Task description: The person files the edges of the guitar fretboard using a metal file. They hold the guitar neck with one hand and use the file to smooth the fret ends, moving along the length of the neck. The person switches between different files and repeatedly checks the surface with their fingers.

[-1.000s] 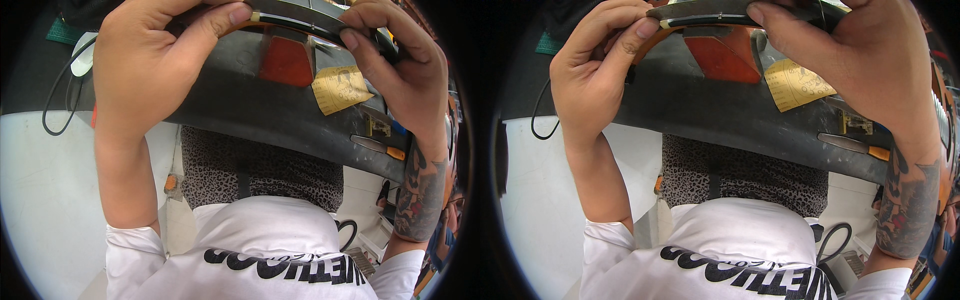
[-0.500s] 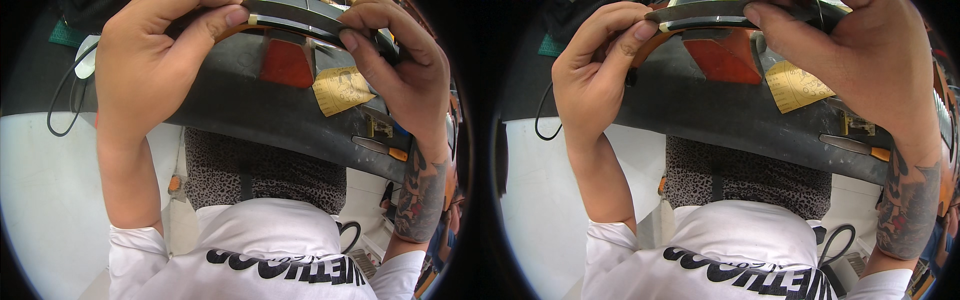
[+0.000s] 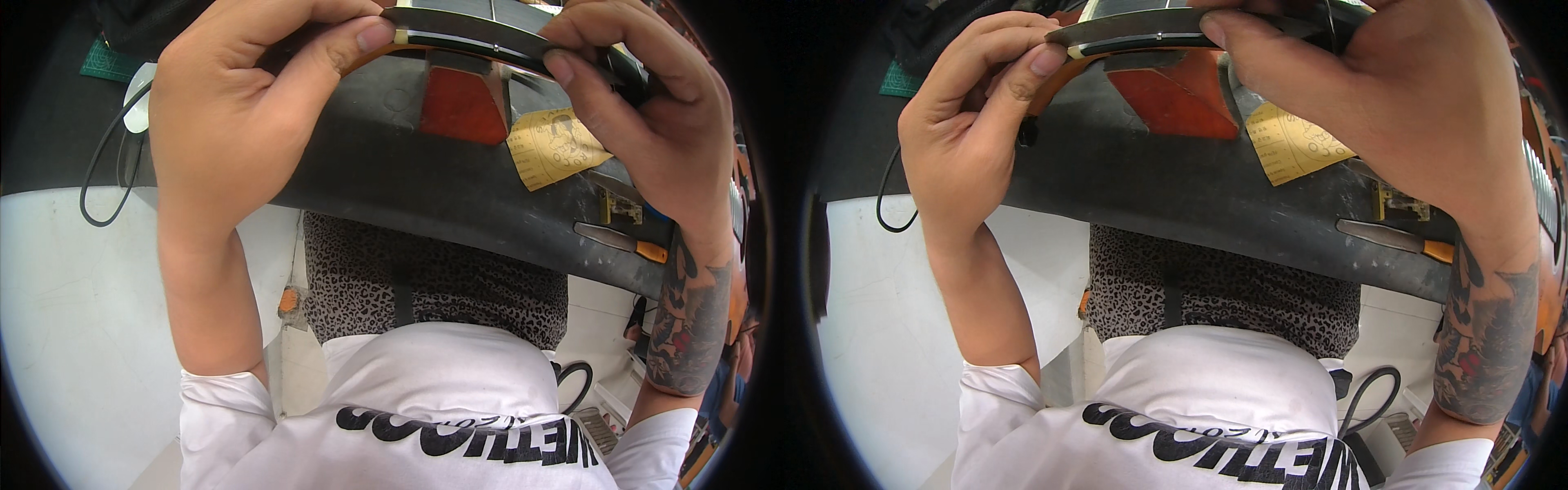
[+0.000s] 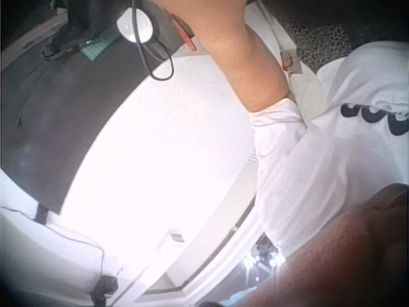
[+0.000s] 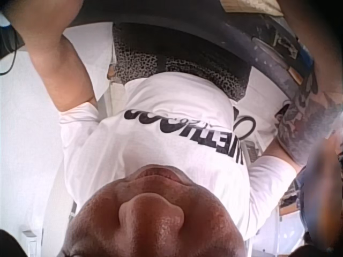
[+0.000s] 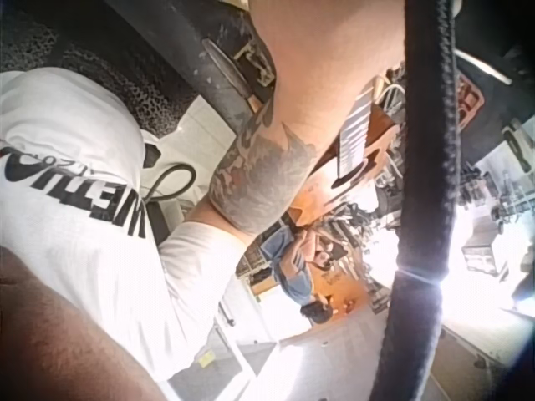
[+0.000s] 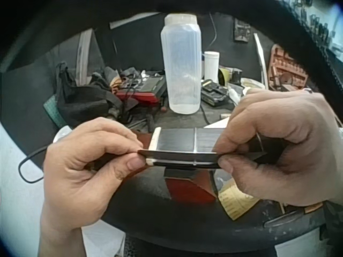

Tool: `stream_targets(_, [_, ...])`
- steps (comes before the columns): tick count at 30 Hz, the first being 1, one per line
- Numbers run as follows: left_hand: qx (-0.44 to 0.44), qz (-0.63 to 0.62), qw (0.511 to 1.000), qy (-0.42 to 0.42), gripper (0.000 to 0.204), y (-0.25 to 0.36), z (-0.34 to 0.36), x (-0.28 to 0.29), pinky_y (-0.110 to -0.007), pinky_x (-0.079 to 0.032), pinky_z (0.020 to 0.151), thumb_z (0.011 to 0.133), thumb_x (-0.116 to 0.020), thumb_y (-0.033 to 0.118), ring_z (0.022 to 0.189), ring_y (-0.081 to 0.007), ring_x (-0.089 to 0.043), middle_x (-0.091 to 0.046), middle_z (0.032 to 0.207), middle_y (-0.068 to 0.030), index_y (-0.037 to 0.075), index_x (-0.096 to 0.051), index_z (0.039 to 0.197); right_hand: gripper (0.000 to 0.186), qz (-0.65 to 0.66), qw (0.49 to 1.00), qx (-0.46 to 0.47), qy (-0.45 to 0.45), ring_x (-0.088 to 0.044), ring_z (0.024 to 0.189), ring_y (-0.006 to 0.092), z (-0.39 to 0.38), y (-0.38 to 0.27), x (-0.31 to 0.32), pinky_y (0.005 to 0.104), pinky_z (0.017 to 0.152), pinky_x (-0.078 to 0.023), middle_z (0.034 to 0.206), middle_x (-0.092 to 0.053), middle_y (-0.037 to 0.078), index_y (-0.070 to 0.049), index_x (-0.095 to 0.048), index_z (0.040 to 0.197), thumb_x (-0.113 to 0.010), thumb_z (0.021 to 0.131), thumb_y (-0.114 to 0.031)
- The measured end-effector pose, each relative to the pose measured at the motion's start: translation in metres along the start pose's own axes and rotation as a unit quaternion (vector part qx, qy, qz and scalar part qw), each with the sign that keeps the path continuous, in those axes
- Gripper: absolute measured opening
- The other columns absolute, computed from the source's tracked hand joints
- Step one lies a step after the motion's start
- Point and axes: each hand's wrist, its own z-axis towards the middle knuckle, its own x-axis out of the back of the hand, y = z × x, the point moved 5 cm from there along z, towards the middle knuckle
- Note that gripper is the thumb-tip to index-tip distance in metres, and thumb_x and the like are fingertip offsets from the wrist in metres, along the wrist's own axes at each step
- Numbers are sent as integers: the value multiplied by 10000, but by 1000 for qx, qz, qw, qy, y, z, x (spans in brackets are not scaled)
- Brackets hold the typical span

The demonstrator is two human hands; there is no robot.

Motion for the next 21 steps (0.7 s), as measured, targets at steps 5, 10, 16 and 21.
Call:
stream_targets(5, [-18,8,1000,4,114,4,3,1,-218,-539,786,912,-755,37,919,-124,-695,-753,1038,-86,2,-779,1018,102,0,1000,1,-1,-635,810,124,1,-1,2,264,724,-480,912,-692,85,28,-705,980,-716,878,25])
stream_targets(10, [75,-55,996,17,87,3,2,-4,-237,-537,735,891,-736,-21,851,-128,-673,-715,951,-108,-45,-727,973,100,7,1000,0,3,-635,804,123,2,-1,-3,263,718,-479,907,-693,85,28,-705,975,-716,876,27])
stream_targets(16, [147,-162,971,96,69,10,5,-11,-224,-544,704,910,-696,-73,815,-109,-663,-671,961,-113,-96,-675,972,98,9,1000,-1,0,-635,796,122,2,-2,-3,263,710,-479,901,-693,85,28,-706,970,-717,873,28])
stream_targets(21, [73,-153,984,54,46,6,5,-14,-221,-519,697,915,-678,-91,802,-104,-646,-655,948,-102,-93,-675,961,96,10,1000,0,-3,-635,790,121,3,-3,-3,262,703,-478,896,-693,85,28,-706,965,-717,870,29])
